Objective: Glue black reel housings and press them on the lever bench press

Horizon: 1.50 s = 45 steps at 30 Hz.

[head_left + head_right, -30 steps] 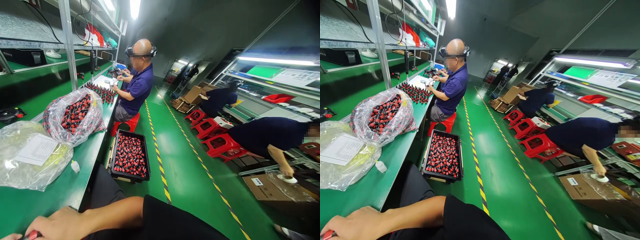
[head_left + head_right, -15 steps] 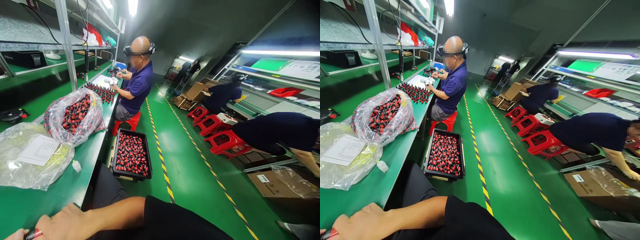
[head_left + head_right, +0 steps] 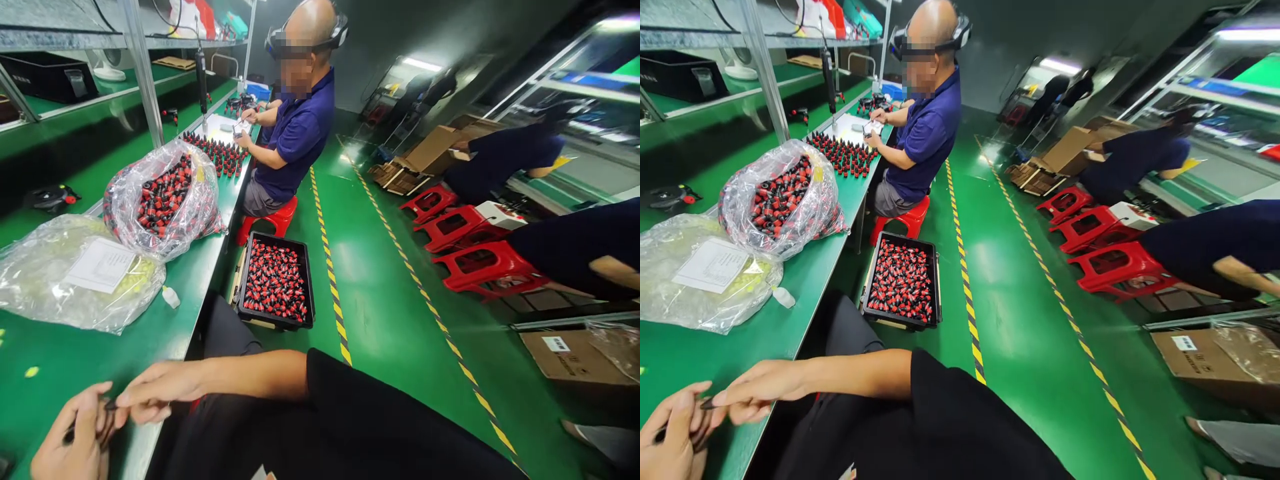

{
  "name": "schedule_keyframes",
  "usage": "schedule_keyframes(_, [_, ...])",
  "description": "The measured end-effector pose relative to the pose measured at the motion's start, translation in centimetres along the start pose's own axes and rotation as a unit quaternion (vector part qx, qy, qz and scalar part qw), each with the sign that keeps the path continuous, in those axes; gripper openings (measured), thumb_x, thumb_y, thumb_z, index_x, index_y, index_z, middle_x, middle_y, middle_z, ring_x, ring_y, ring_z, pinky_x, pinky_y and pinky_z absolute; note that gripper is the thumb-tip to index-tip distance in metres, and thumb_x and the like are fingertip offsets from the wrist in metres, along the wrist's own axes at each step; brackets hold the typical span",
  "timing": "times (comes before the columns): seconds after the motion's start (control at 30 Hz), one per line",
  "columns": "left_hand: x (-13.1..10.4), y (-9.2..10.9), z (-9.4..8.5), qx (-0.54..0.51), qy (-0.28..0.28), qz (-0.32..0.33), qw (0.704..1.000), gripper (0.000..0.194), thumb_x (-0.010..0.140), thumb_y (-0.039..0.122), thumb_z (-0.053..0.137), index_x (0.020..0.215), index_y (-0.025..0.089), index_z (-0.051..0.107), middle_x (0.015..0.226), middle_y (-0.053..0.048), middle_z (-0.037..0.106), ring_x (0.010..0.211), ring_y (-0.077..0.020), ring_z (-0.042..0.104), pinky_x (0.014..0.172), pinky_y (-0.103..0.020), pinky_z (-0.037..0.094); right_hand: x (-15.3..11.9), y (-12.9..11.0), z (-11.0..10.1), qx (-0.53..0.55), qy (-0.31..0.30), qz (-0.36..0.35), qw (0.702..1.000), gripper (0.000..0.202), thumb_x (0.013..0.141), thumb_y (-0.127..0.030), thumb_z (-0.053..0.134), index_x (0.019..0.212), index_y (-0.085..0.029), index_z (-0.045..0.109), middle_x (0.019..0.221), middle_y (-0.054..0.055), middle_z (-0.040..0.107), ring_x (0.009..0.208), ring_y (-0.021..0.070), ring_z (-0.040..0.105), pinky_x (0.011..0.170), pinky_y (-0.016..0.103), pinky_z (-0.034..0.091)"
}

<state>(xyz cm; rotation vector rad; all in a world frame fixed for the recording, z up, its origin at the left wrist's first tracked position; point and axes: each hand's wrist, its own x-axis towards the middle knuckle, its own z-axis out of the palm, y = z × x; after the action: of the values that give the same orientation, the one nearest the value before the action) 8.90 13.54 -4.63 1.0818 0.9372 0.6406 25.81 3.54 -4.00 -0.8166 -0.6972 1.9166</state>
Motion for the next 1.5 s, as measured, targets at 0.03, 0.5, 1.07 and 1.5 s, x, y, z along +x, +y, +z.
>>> schedule_keyframes(0.03, [0.0,0.2,0.3,-0.003,0.008,0.004,1.000,0.038,0.077,0.047,0.091,0.094,0.018,0.074,0.058,0.006,0.044,0.053,-0.0075,0.045,0.045,-0.015,0.040,-1.1,0.5,-0.5,0.004,0.016,-0.002,1.000,0.018,0.105,-0.024,0.056,0.094,-0.013,0.065,0.057,-0.009,0.043,0.048,0.0047,0.038,0.048,0.019,0.026])
schedule_keyframes(0.5, [1.6,1.5,-0.6,-0.194,-0.025,-0.115,0.974,0.036,0.075,0.033,0.090,0.099,0.014,0.072,0.068,0.006,0.044,0.045,-0.0034,0.032,0.032,-0.013,0.030,-18.3,-0.2,-16.7,0.160,0.622,-0.193,0.741,0.033,0.096,-0.041,0.063,0.073,-0.023,0.047,0.049,-0.013,0.020,0.039,0.0070,0.020,0.037,0.016,0.022])
schedule_keyframes(1.07, [1.2,0.4,-1.2,-0.160,-0.113,-0.043,0.980,0.044,0.081,0.048,0.089,0.092,0.016,0.061,0.063,0.009,0.039,0.045,-0.0015,0.025,0.040,-0.013,0.016,4.2,-26.1,-16.0,-0.616,0.525,-0.079,0.582,0.050,0.087,-0.028,0.072,0.130,-0.010,0.056,0.147,0.028,0.047,0.135,0.0386,0.050,0.114,0.051,0.039])
schedule_keyframes(1.5, [1.2,0.0,-1.5,-0.180,-0.124,-0.047,0.975,0.041,0.083,0.046,0.088,0.093,0.015,0.063,0.063,0.008,0.041,0.046,-0.0018,0.028,0.040,-0.013,0.019,3.8,-30.1,-19.5,-0.226,0.560,-0.200,0.771,0.021,0.103,-0.027,0.052,0.085,-0.024,0.041,0.069,-0.007,0.040,0.057,0.0101,0.039,0.048,0.014,0.035])
